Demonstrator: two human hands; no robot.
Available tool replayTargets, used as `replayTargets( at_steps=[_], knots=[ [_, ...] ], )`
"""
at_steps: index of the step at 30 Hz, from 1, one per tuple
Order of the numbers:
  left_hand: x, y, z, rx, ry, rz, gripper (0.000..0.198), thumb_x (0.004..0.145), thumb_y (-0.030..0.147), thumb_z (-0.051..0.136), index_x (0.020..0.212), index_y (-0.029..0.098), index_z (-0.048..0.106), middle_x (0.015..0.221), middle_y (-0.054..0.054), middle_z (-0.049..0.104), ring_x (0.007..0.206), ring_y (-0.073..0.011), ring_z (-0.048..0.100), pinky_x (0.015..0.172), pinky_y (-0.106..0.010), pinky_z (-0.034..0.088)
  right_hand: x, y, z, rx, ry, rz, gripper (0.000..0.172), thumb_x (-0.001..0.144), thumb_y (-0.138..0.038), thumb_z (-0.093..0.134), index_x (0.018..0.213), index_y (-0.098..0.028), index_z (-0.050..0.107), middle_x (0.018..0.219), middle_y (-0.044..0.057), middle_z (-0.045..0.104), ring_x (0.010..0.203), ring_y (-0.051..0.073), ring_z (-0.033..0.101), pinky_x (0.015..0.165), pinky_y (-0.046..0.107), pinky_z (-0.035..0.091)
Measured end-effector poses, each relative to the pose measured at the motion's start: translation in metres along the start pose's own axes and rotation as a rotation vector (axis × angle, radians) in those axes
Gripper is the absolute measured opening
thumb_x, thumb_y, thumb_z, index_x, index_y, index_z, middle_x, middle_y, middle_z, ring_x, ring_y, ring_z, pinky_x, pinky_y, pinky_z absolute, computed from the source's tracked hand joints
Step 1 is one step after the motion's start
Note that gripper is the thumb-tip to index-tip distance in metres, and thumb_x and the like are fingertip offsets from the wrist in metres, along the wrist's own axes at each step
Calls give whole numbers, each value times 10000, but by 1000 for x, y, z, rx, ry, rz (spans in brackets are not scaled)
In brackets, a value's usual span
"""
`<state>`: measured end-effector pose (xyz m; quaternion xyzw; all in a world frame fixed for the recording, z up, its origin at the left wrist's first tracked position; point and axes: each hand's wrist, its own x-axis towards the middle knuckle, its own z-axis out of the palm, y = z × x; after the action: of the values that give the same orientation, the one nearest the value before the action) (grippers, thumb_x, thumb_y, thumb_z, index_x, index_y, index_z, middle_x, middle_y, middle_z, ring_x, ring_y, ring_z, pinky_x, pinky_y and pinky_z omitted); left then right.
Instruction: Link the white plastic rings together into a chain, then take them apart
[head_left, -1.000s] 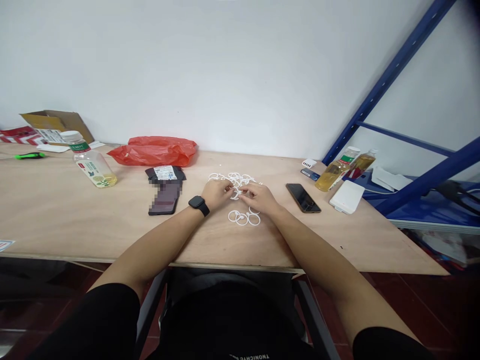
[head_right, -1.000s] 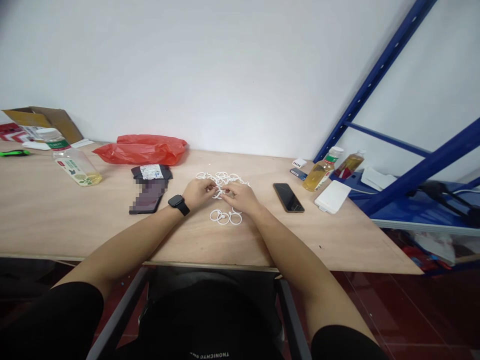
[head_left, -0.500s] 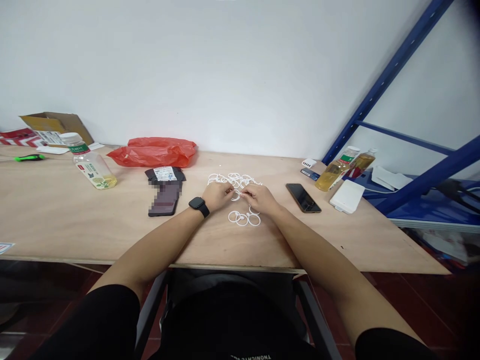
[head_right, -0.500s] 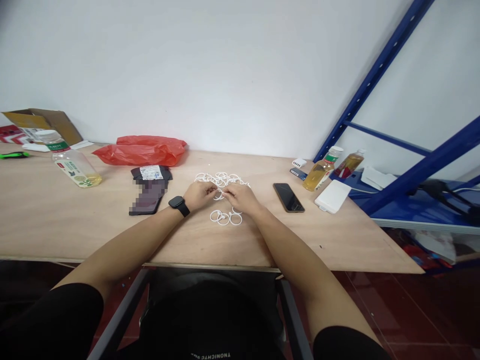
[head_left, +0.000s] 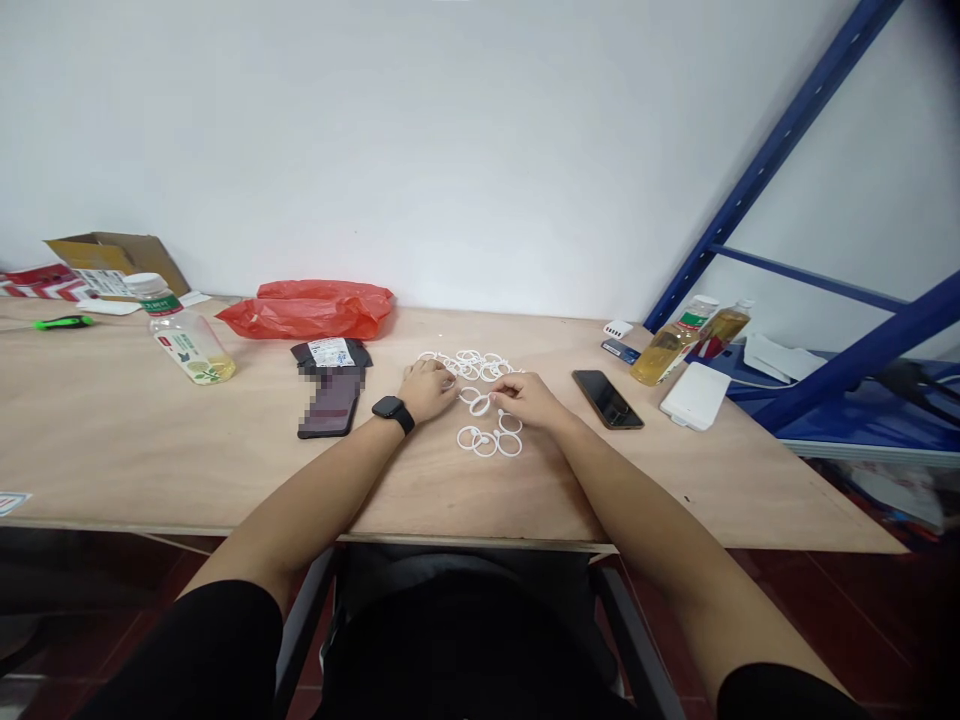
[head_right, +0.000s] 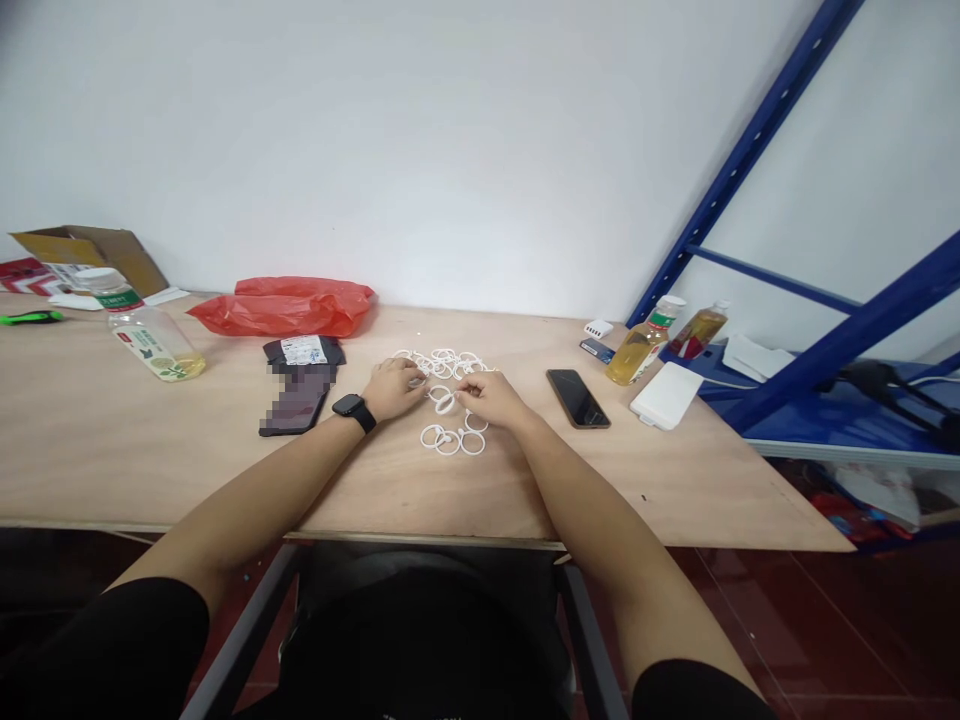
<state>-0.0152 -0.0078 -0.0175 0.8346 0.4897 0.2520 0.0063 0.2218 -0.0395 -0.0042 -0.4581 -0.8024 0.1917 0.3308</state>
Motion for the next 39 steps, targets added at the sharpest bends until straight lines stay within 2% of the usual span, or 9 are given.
replayTargets(
  at_steps=[4, 8, 14, 18, 20, 23, 26, 29, 39],
  knots=[
    [-1, -1, 2, 21, -35, -26, 279, 875, 445, 579, 983, 246, 744, 1167, -98, 651, 1127, -310, 534, 976, -499, 379, 1, -3, 2, -103, -44, 11, 158, 839, -325, 637, 816, -207, 739, 751, 1, 713, 673, 131, 600, 622, 241, 397],
    [0, 2, 1, -5, -29, 34, 288, 911, 417, 523, 1004, 257, 743, 1215, -93, 635, 1159, -305, 521, 998, -516, 346, 3, 0, 4, -154, -50, 50, 127, 849, -298, 634, 842, -217, 731, 802, 1, 730, 715, 138, 624, 647, 246, 406],
    [-2, 6, 0, 54, -66, 87, 195, 803, 329, 615, 905, 227, 746, 1235, -106, 630, 1203, -325, 493, 1030, -545, 305, 3, 2, 6, -160, -63, 43, 121, 852, -293, 634, 856, -216, 727, 815, 1, 732, 727, 140, 631, 659, 250, 421],
    [-2, 5, -2, 47, -57, 112, 188, 829, 294, 570, 883, 233, 740, 1221, -80, 646, 1184, -290, 513, 1037, -522, 293, 3, 1, 5, -155, -44, 15, 129, 853, -281, 630, 900, -216, 731, 833, 8, 725, 733, 147, 628, 677, 259, 439],
    [-1, 7, -4, 20, -14, 147, 200, 849, 307, 557, 909, 233, 733, 1204, -72, 657, 1157, -272, 530, 1040, -504, 289, 3, 2, 5, -161, 9, -26, 190, 839, -280, 648, 999, -209, 722, 934, 34, 719, 742, 151, 619, 708, 276, 458],
    [0, 14, -9, -10, 42, 203, 216, 878, 319, 533, 937, 224, 717, 1106, -69, 691, 1071, -249, 564, 1029, -482, 294, 4, 1, 5, -133, 76, -112, 369, 813, -299, 685, 1170, -207, 667, 1111, 73, 671, 785, 158, 612, 765, 303, 484],
    [-1, 21, -13, -17, 57, 259, 223, 900, 309, 508, 923, 211, 707, 998, -65, 715, 994, -237, 580, 1029, -473, 289, 3, 0, 6, -123, 47, -176, 373, 821, -307, 684, 1181, -208, 666, 989, 57, 673, 809, 169, 606, 776, 305, 483],
    [-2, 24, -14, -19, 51, 311, 238, 925, 295, 483, 923, 205, 703, 986, -65, 724, 980, -232, 583, 1012, -462, 296, 3, -1, 6, -144, 24, -186, 365, 811, -319, 702, 1156, -202, 685, 846, 31, 656, 796, 171, 596, 760, 297, 472],
    [0, 18, -12, -64, -6, 395, 273, 980, 314, 437, 996, 208, 688, 1000, -60, 723, 993, -218, 592, 990, -431, 310, 2, -4, 9, -209, 21, -181, 355, 774, -296, 721, 1118, -207, 718, 855, 33, 676, 770, 162, 582, 721, 275, 442]
  ],
)
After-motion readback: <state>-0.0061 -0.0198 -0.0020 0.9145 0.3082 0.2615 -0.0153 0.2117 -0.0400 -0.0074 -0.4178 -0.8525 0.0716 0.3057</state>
